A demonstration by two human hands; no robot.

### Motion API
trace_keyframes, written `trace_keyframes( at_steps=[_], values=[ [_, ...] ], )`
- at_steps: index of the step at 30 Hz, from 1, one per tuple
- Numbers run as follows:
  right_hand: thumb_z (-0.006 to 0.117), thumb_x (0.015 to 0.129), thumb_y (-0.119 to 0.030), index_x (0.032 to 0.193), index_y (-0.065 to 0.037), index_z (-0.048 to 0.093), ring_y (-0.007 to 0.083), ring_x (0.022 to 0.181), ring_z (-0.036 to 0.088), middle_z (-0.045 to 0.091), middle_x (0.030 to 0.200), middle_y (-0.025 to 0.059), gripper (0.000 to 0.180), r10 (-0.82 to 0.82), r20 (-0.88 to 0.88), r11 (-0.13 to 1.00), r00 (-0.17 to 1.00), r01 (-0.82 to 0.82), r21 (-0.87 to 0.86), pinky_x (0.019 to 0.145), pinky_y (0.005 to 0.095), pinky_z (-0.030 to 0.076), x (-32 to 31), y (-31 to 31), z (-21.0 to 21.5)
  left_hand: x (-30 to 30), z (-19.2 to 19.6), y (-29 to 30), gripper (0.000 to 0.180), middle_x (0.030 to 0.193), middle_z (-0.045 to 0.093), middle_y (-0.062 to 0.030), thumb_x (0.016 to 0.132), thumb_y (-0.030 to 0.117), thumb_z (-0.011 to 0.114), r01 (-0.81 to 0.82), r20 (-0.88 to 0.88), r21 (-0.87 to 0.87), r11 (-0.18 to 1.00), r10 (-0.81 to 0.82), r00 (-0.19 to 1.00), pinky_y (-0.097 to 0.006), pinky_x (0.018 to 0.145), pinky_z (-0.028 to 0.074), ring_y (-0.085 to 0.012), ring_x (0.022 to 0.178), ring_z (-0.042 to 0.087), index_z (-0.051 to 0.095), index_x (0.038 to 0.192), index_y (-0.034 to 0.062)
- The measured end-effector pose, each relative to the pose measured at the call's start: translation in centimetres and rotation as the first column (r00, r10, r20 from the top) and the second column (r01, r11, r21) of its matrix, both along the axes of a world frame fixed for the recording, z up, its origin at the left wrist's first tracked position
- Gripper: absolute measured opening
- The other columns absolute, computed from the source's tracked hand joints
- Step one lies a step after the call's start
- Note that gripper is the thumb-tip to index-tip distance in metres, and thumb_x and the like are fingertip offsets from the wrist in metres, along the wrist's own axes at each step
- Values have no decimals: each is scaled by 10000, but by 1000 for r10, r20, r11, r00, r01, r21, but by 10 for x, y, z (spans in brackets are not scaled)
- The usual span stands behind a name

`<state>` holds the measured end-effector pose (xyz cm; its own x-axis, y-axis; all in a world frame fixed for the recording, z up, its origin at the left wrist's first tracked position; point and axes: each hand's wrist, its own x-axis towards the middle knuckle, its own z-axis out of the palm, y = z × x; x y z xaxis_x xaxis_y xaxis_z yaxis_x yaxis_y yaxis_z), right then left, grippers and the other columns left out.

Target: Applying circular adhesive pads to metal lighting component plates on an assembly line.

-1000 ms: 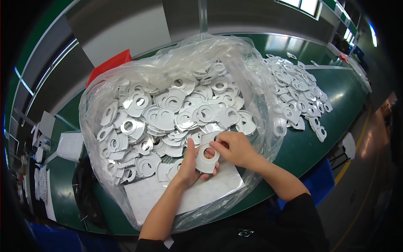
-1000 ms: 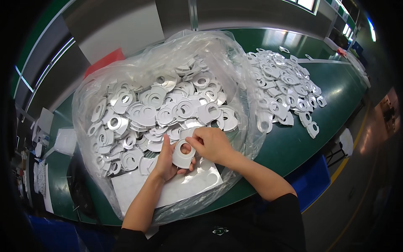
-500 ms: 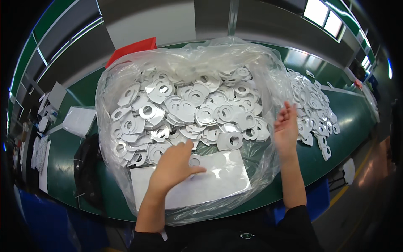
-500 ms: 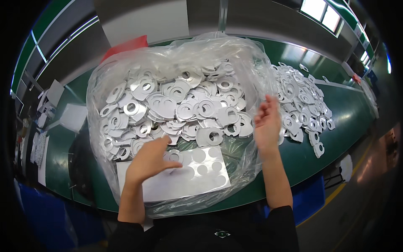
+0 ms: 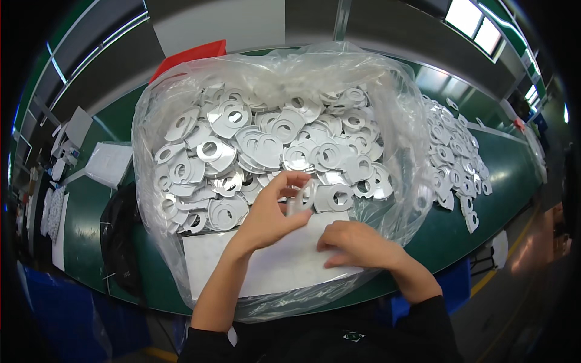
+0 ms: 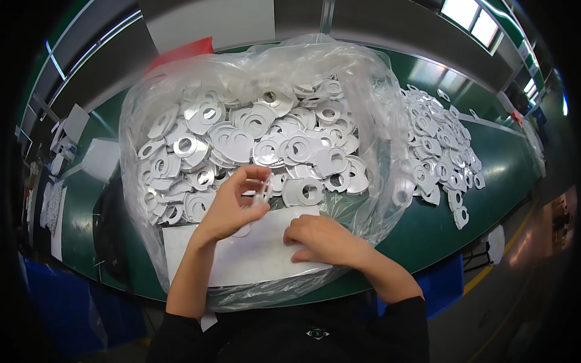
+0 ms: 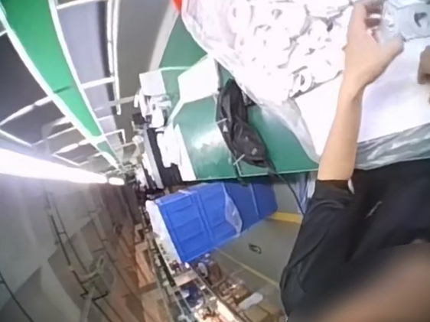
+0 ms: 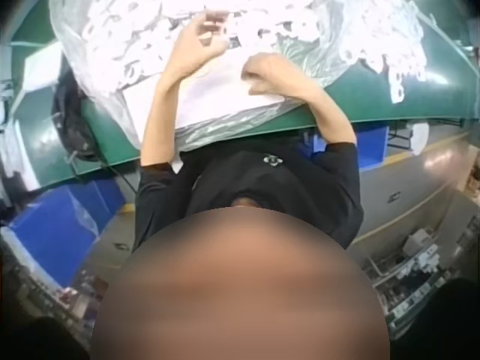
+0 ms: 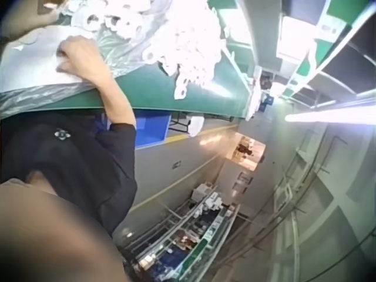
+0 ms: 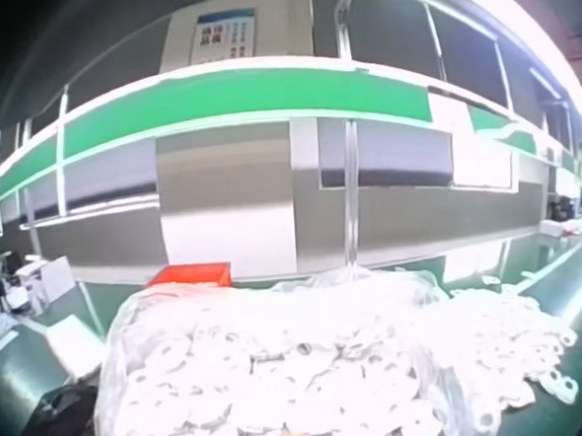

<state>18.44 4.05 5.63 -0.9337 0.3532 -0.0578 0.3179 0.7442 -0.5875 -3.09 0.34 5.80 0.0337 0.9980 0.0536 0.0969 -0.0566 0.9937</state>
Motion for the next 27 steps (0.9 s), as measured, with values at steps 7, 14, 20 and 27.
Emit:
trace_keyframes(
  at_steps=[7,14,20,27],
  values=[
    [738,693,-153,897,-69,605,272,932,574,574,907,78,258,61,110,995,992,-69,68,767,365,481,-4,-18,0,26,-55,7,521,1253,534,-186,937,399,315,440,944,-200,876,52,326,-401,819,487,-298,1088,559,452,1291,42],
    [718,715,-131,845,-48,586,269,912,555,553,866,69,203,96,94,995,991,-98,23,754,368,479,-2,-18,-4,32,-58,11,620,1161,571,-165,981,546,141,356,862,-347,868,145,485,-335,746,462,-244,1015,571,477,1236,91],
    [702,749,-106,757,-47,597,256,850,560,567,816,61,121,245,28,953,969,-235,-190,706,346,465,10,-1,17,34,-61,11,638,1140,580,-164,982,543,142,366,873,-288,885,85,481,-325,734,457,-248,1007,570,465,1255,65],
    [702,790,-38,731,-21,583,134,761,544,555,824,49,133,-265,-537,736,801,-191,-649,666,244,406,18,24,28,37,-58,8,651,1133,590,-152,978,551,143,296,818,-333,895,119,563,-319,736,456,-250,1020,574,463,1260,60]
  ],
)
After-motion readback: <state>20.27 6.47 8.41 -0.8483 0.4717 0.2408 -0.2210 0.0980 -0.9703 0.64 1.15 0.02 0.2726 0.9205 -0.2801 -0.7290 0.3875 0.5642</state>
